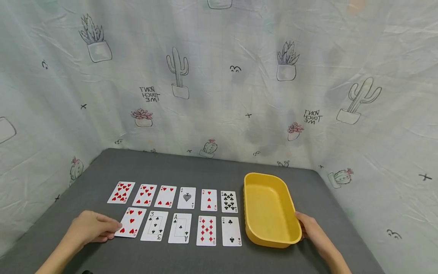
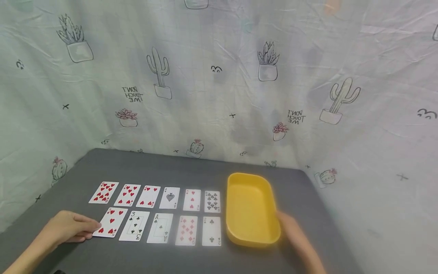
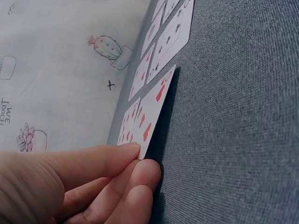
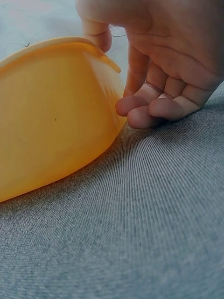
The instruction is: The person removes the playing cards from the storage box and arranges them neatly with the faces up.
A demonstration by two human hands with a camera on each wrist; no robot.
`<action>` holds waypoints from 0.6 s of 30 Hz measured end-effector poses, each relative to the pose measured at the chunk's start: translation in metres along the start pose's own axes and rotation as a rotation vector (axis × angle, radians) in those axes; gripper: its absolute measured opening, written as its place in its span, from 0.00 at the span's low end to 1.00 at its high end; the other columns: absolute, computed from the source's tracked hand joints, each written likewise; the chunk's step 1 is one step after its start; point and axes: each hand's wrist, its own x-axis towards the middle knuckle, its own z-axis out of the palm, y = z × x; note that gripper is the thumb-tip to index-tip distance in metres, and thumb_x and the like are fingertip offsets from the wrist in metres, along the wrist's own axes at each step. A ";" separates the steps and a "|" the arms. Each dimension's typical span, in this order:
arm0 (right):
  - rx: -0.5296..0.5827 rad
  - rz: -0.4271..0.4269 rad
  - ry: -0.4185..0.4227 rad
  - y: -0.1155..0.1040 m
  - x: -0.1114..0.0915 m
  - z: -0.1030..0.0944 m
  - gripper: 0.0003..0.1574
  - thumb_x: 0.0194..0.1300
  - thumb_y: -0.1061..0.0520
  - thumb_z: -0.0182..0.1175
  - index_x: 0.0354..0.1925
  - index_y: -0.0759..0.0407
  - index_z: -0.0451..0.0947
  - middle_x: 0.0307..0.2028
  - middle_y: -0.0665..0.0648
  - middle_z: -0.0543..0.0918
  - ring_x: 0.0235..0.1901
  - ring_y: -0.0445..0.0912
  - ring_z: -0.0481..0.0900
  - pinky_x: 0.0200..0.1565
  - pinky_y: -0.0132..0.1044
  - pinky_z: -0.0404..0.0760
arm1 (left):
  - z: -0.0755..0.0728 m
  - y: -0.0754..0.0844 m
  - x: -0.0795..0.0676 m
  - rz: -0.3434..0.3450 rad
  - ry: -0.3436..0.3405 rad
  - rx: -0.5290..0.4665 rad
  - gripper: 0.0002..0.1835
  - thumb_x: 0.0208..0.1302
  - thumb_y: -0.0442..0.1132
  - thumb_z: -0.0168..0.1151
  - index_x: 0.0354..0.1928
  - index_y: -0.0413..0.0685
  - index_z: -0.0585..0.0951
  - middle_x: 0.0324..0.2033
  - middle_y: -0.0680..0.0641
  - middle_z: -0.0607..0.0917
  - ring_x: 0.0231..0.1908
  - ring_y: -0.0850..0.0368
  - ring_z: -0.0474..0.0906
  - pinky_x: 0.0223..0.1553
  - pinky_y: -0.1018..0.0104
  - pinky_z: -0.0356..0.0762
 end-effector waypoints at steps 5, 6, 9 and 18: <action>0.006 0.013 0.012 0.001 -0.005 0.000 0.35 0.79 0.40 0.40 0.39 0.70 0.77 0.25 0.59 0.81 0.22 0.46 0.77 0.26 0.36 0.78 | 0.000 -0.004 0.005 -0.004 0.000 0.012 0.18 0.44 0.41 0.80 0.32 0.34 0.87 0.19 0.47 0.84 0.21 0.58 0.82 0.25 0.64 0.83; 0.009 0.016 0.016 0.000 -0.005 0.000 0.35 0.79 0.40 0.40 0.39 0.70 0.76 0.25 0.59 0.81 0.22 0.46 0.77 0.26 0.36 0.78 | -0.001 -0.005 0.006 0.000 -0.003 0.010 0.18 0.44 0.41 0.80 0.33 0.34 0.87 0.19 0.47 0.84 0.22 0.58 0.82 0.25 0.63 0.83; 0.010 -0.001 0.011 -0.001 -0.005 -0.001 0.34 0.79 0.41 0.40 0.38 0.69 0.76 0.24 0.58 0.80 0.22 0.46 0.76 0.26 0.36 0.78 | -0.002 -0.005 0.008 0.012 -0.021 0.004 0.19 0.46 0.42 0.80 0.34 0.33 0.87 0.20 0.47 0.84 0.22 0.57 0.82 0.26 0.63 0.83; 0.045 -0.018 -0.066 -0.003 -0.004 -0.006 0.39 0.79 0.39 0.38 0.42 0.74 0.75 0.28 0.60 0.82 0.24 0.47 0.78 0.28 0.39 0.81 | 0.003 0.004 -0.003 0.160 0.013 0.124 0.21 0.69 0.49 0.60 0.36 0.33 0.84 0.24 0.51 0.84 0.25 0.57 0.81 0.25 0.63 0.82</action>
